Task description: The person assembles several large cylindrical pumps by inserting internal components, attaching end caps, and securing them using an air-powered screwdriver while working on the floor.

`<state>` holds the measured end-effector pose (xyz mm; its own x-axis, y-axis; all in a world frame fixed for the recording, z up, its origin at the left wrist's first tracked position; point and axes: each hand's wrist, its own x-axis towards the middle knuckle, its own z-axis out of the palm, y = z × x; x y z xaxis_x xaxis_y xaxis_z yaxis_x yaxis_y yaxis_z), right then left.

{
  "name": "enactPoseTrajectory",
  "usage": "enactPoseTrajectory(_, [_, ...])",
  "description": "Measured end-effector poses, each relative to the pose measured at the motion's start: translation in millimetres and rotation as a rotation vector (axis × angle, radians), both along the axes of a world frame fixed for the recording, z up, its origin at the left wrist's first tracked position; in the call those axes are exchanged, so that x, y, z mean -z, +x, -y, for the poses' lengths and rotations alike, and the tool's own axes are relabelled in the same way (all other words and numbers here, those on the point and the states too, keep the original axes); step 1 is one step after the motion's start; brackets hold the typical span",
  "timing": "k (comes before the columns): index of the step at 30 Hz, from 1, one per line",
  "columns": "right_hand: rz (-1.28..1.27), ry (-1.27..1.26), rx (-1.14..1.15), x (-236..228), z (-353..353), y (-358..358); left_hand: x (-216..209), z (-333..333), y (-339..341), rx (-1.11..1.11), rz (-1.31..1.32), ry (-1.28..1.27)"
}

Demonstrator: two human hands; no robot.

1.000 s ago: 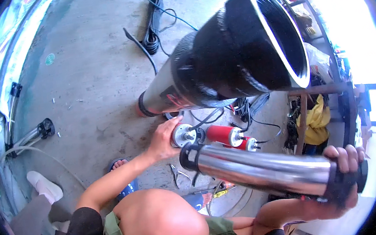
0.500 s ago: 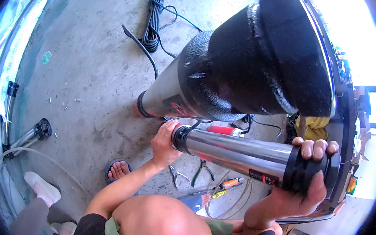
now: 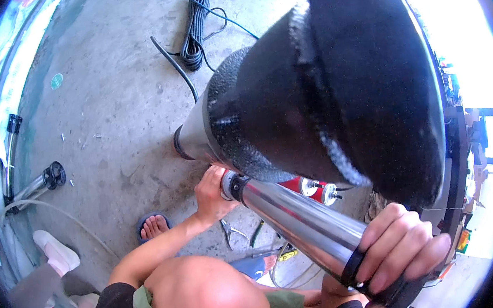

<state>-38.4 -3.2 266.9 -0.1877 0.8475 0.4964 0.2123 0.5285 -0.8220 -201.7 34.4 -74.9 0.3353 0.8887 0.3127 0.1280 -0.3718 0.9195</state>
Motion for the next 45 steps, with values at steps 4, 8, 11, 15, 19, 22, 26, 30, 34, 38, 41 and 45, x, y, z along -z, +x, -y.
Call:
enactPoseTrajectory(4, [-0.196, 0.223, 0.785, 30, 23, -42, 4, 1, 3, -0.052, 0.004, 0.028])
enactPoseTrajectory(8, [-0.04, 0.207, 0.742, 22, 22, -46, 7, 4, 1, 0.012, -0.028, -0.032])
enactPoseTrajectory(11, [0.113, 0.061, 0.009, -1, 11, -9, 8, 7, -2, 0.058, -0.071, -0.074])
enactPoseTrajectory(15, [-0.085, 0.195, 0.605, 22, 2, -33, 10, 7, 2, 0.053, -0.05, -0.053])
enactPoseTrajectory(19, [-0.308, 0.142, 0.957, 23, -4, -49, 13, 7, -1, 0.015, -0.066, -0.041])
enactPoseTrajectory(22, [-0.31, 0.131, 0.641, 25, -5, -46, 12, 7, -1, 0.008, -0.067, -0.042])
enactPoseTrajectory(26, [-0.067, -0.113, -0.318, 6, -28, 36, 8, 9, -2, 0.016, -0.063, -0.068])
enactPoseTrajectory(30, [-0.138, -0.029, 0.208, 17, 3, 5, 9, 9, 0, 0.005, -0.046, -0.056])
enactPoseTrajectory(34, [-0.164, 0.077, 0.252, 33, 12, 17, 10, 9, 3, 0.017, -0.035, -0.055])
enactPoseTrajectory(38, [-0.122, 0.1, 0.264, 37, 3, 1, 12, 12, 2, 0.024, -0.074, -0.075])
enactPoseTrajectory(41, [-0.008, 0.241, 0.934, 27, 3, -53, 15, 16, -3, 0.083, -0.079, -0.053])
enactPoseTrajectory(45, [-0.423, 0.686, 0.709, 26, 3, -94, 7, 14, -47, 0.094, -0.036, 0.053])
